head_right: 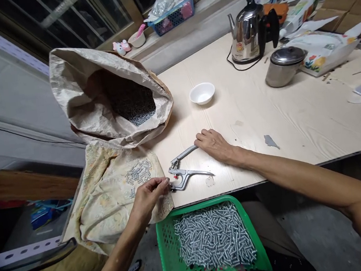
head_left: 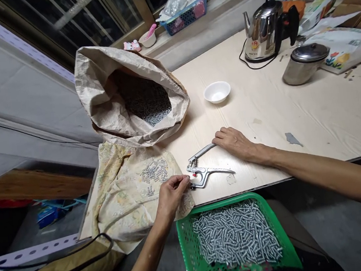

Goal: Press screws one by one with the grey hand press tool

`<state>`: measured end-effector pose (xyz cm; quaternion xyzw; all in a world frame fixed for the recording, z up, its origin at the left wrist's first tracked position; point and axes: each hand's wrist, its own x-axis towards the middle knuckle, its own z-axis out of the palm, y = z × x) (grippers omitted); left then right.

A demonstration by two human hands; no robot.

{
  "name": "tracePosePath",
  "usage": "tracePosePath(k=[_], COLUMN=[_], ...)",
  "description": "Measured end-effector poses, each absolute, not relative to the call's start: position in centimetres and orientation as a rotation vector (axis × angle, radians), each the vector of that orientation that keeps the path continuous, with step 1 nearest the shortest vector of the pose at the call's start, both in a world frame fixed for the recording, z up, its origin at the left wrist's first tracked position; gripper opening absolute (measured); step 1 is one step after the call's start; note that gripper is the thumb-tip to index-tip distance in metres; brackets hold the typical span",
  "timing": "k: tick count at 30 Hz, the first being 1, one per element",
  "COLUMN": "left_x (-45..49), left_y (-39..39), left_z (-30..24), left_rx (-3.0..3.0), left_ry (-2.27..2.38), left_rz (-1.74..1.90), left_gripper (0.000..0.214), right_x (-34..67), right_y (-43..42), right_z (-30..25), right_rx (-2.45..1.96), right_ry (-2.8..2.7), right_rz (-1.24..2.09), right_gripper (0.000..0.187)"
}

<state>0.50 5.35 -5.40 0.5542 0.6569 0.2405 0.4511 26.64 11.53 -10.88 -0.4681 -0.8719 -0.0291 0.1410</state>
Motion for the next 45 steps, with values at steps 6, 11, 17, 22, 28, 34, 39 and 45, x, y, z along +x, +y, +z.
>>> tracePosePath(k=[6, 11, 17, 22, 28, 34, 39, 45], left_x=[-0.2, -0.1, 0.3, 0.2, -0.4, 0.7, 3.0, 3.2], left_y=[5.5, 5.2, 5.4, 5.5, 4.9, 4.6, 4.9, 4.8], left_z=[-6.2, -6.3, -6.0, -5.8, -5.6, -5.3, -5.4, -6.6], left_rx=[1.606, 1.728, 1.858, 1.870, 1.694, 1.376, 1.249, 1.215], left_ry=[1.657, 1.634, 1.687, 1.724, 1.695, 1.683, 1.660, 1.551], left_rz=[0.524, 0.490, 0.383, 0.232, 0.073, 0.000, 0.115, 0.094], left_gripper=[0.029, 0.027, 0.025, 0.024, 0.027, 0.024, 0.014, 0.017], right_x=[26.6, 26.5, 26.5, 26.4, 26.0, 25.7, 26.4, 27.4], right_y=[11.1, 10.9, 10.7, 10.6, 10.0, 10.0, 11.4, 11.5], right_z=[-9.4, -9.0, -8.8, -9.1, -9.4, -9.7, -9.2, -9.6], right_rx=[-1.292, -1.223, -1.209, -1.218, -1.206, -1.248, -1.311, -1.287], right_ry=[-2.454, -2.363, -2.356, -2.403, -2.520, -2.561, -2.559, -2.584], right_rz=[-0.319, -0.521, -0.494, -0.430, -0.360, -0.269, -0.214, -0.106], right_gripper=[0.037, 0.033, 0.031, 0.034, 0.033, 0.027, 0.027, 0.025])
